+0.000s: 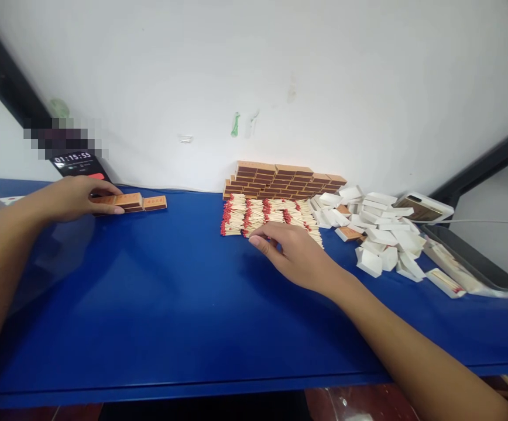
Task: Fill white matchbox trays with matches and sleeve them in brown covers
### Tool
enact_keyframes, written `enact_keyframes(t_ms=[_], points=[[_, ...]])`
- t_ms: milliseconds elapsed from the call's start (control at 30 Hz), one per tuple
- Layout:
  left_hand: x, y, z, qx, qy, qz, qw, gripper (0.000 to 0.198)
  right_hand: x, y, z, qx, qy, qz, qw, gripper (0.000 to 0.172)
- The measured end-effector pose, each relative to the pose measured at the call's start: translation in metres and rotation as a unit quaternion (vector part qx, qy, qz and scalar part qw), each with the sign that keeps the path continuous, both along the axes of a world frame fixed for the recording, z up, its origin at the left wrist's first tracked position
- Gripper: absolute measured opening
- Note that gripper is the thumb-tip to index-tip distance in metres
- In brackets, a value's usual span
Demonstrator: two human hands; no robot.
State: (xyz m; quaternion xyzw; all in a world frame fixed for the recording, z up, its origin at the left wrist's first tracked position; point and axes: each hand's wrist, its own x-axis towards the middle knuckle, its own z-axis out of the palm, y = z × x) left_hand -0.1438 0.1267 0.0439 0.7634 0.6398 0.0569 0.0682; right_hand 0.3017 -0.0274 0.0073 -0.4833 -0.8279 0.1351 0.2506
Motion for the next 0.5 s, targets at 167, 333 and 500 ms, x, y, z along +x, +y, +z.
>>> enact_keyframes(t_ms=[167, 333, 500], points=[[-0.007, 0.003, -0.005, 0.002, -0.001, -0.012, 1.000, 0.090, 0.000, 0.000, 0.001, 0.002, 0.005, -0.001, 1.000, 0.035], [-0.009, 0.004, -0.011, 0.020, -0.016, -0.010, 1.000, 0.097, 0.000, 0.000, 0.000, -0.001, 0.000, -0.003, 1.000, 0.034], [-0.009, 0.003, -0.014, 0.048, -0.027, -0.010, 0.998, 0.117, 0.001, 0.001, -0.001, -0.006, -0.004, -0.008, 1.000, 0.033]])
